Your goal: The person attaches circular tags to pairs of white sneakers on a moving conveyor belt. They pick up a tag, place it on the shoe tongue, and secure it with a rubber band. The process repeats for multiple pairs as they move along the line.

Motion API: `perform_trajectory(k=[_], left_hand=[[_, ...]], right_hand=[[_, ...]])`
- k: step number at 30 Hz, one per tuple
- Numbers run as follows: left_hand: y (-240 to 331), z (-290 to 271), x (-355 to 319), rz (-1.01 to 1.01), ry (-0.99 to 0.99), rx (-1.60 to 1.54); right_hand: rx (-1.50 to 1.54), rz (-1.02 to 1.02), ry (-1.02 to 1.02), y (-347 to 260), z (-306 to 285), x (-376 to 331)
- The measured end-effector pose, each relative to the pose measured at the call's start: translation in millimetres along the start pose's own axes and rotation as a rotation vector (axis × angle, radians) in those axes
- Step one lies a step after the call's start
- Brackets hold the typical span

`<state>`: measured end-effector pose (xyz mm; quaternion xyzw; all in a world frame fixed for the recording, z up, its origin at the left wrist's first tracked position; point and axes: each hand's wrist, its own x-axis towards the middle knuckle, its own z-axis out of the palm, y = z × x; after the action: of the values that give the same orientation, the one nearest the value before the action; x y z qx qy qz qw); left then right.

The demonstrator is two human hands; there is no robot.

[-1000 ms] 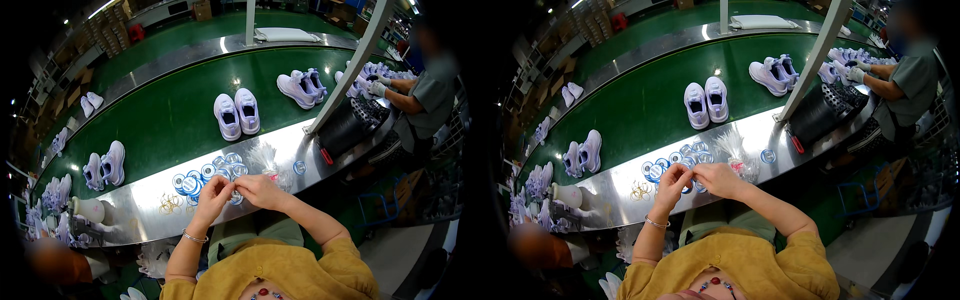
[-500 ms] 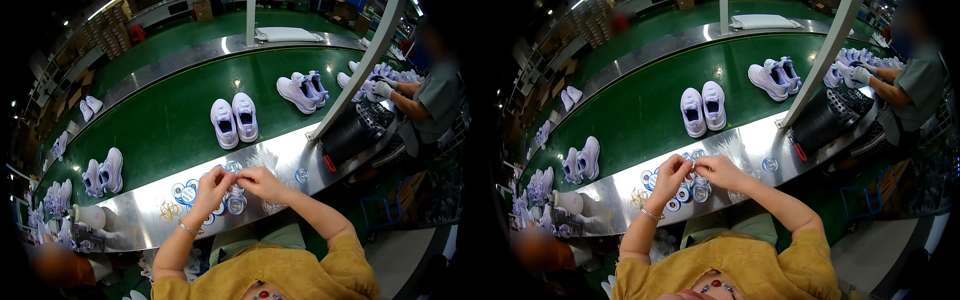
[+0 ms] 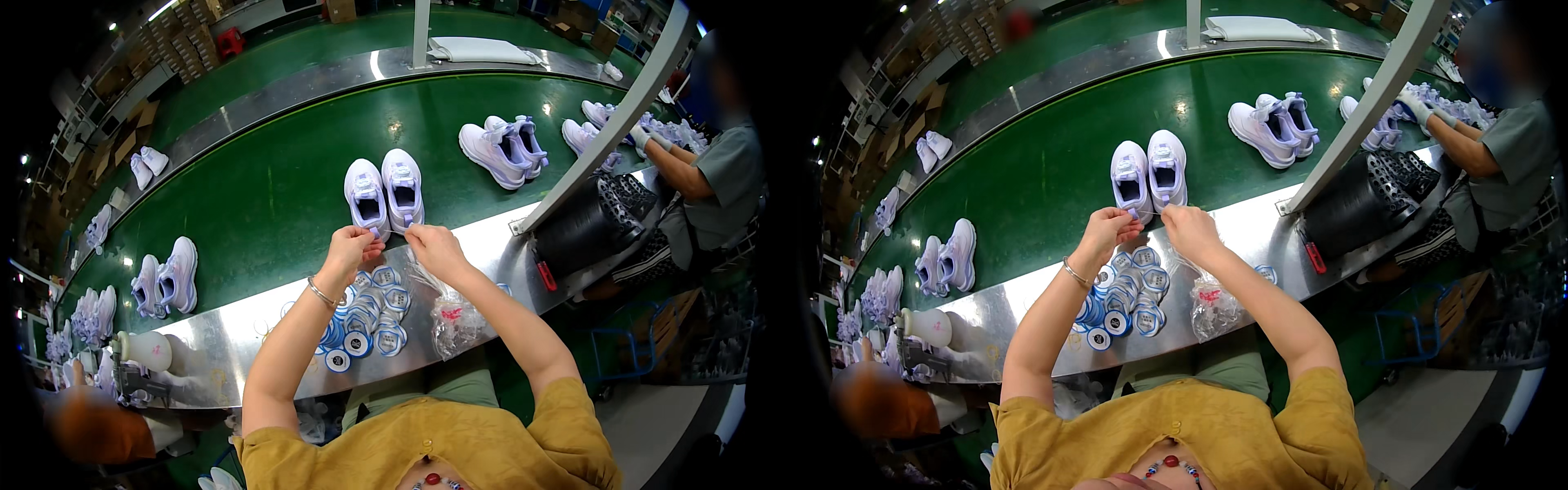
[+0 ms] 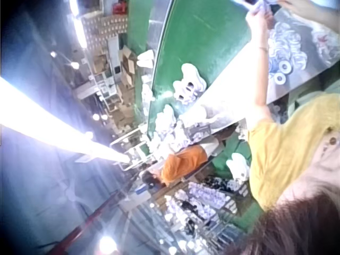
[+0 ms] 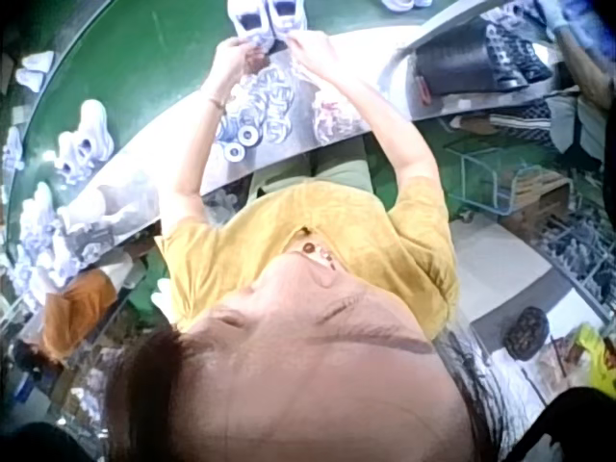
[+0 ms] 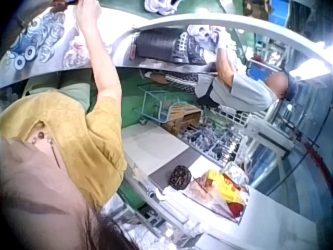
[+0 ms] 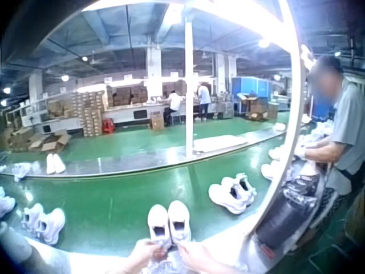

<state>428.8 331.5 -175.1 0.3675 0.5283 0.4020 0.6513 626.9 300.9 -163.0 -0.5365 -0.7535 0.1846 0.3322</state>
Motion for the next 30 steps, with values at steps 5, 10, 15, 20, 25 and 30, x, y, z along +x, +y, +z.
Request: perform_trajectory(k=[5,10,15,20,25,30], left_hand=[[5.1,-9.3,-2.0,-0.043,-0.016,-0.008],[10.7,-16.0,-4.4,-0.059,-0.043,-0.006],[18.5,-19.1,-12.2,-0.005,0.002,0.146],[25.0,-29.6,-25.9,0.326,0.176,0.450],[26.1,-24.1,-38.9,0.622,0.139,0.414],[20.2,-16.0,-32.0,0.541,-0.089,0.264]], right_hand=[[-0.027,0.032,-0.064,8.3,14.6,7.3],[0.003,0.011,-0.121,-2.3,27.2,19.8],[-0.020,0.021,-0.170,-14.7,33.3,27.8],[0.185,-0.030,-0.091,-15.2,30.0,21.9],[0.301,-0.083,-0.012,-38.3,23.1,25.7],[0.578,0.017,-0.034,-59.0,30.9,38.3]])
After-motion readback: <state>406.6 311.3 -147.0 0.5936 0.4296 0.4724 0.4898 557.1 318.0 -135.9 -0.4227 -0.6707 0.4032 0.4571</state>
